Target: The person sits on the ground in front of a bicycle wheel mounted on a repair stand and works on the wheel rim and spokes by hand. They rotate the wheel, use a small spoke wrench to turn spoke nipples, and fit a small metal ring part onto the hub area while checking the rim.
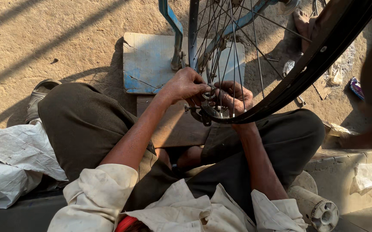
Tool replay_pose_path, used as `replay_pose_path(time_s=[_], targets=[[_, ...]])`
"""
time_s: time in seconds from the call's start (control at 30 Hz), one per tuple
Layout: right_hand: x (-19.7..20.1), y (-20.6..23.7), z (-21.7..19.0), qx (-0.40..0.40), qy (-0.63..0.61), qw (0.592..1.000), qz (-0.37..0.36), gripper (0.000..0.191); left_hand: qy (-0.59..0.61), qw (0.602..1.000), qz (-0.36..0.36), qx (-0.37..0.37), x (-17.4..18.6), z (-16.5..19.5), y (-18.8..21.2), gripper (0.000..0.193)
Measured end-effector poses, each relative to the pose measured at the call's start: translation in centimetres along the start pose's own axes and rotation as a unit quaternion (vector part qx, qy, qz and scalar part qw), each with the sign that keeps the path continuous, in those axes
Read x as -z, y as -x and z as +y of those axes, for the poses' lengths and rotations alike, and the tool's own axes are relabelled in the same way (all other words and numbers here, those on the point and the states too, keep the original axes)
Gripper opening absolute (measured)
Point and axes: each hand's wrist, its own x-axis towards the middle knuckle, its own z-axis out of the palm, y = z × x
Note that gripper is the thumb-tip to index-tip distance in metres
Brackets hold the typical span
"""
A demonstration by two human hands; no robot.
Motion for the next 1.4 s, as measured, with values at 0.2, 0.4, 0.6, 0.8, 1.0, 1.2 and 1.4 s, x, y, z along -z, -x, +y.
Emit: replay_pose_path(time_s=[0.2, 0.4, 0.6, 0.8, 1.0, 1.2, 1.4], targets=[[-0.1, -0.8, 0.5, -0.02, -0.006, 1.0, 0.023, 0.021, 0.001, 0.999, 0.047, -0.014, 0.0, 0.3, 0.2, 0.026], [0.5, -0.7, 1.0, -0.013, -0.063, 0.998, 0.0, 0.018, 0.035, 0.999, 0.035, -0.015, -0.1, 0.3, 0.2, 0.025], [0.2, -0.6, 0.7, -0.002, 0.032, 0.999, 0.022, 0.028, -0.024, 0.995, 0.081, -0.054, -0.3, 0.1, -0.3, 0.022], [0.0, -0.8, 1.9, 0.022, 0.09, 0.996, -0.016, 0.039, -0.042, 0.987, 0.127, -0.085, -1.3, -0.7, -1.3, 0.02], [0.9, -0.8, 3.0, 0.04, 0.081, 0.995, -0.037, 0.034, -0.03, 0.988, 0.094, -0.122, -1.8, -1.8, -2.1, 0.018], [1.0, -0.5, 1.8, -0.012, 0.071, 0.997, -0.027, 0.033, -0.059, 0.983, 0.104, -0.138, -2.0, -2.6, -2.2, 0.019], [0.3, -0.7, 1.4, 0.011, 0.107, 0.994, -0.028, 0.026, -0.079, 0.983, 0.117, -0.114, -2.6, -2.6, -2.3, 0.022]])
